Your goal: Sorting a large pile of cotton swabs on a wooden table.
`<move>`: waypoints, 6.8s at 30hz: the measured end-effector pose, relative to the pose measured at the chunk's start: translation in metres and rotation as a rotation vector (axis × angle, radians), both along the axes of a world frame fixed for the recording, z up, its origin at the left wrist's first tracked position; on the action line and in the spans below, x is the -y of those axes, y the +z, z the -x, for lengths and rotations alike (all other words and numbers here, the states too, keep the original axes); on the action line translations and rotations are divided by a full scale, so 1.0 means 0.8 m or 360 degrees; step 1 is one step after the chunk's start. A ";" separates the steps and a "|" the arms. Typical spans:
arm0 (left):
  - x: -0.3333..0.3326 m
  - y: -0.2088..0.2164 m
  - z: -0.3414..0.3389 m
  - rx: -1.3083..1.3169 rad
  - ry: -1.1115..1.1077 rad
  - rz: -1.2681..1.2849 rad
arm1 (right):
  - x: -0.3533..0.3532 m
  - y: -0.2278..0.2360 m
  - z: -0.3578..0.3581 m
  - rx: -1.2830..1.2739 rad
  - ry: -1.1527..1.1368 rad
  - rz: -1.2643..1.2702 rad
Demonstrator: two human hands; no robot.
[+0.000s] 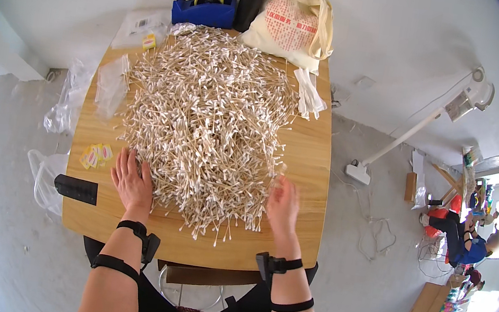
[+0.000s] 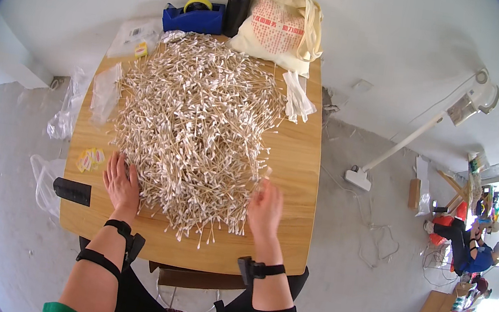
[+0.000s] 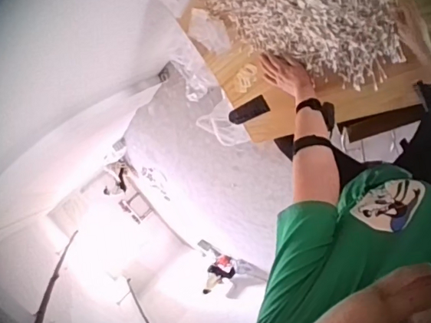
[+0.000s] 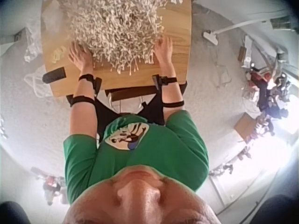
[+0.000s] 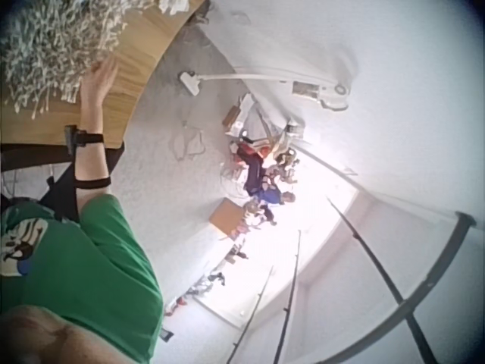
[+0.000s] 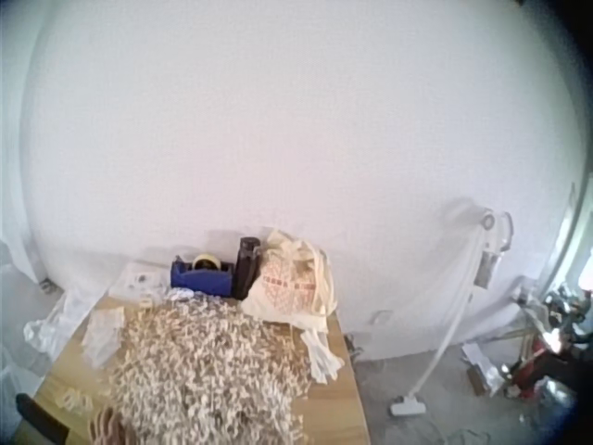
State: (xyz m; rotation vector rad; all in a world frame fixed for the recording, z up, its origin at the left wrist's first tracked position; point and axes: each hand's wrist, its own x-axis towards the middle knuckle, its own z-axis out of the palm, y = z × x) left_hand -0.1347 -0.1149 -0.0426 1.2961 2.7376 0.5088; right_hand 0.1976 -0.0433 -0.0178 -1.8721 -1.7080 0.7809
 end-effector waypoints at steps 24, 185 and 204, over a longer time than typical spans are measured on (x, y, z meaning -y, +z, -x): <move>0.002 -0.008 0.005 -0.0056 0.0003 -0.0001 | -0.138 0.118 0.170 -0.0571 0.0554 -0.0393; 0.000 -0.001 0.004 0.0010 0.0030 0.0046 | 0.053 0.041 0.103 -0.0016 0.0685 -0.0696; 0.002 -0.005 0.004 0.0005 0.0030 0.0004 | 0.042 0.028 0.099 0.0184 0.0615 -0.0684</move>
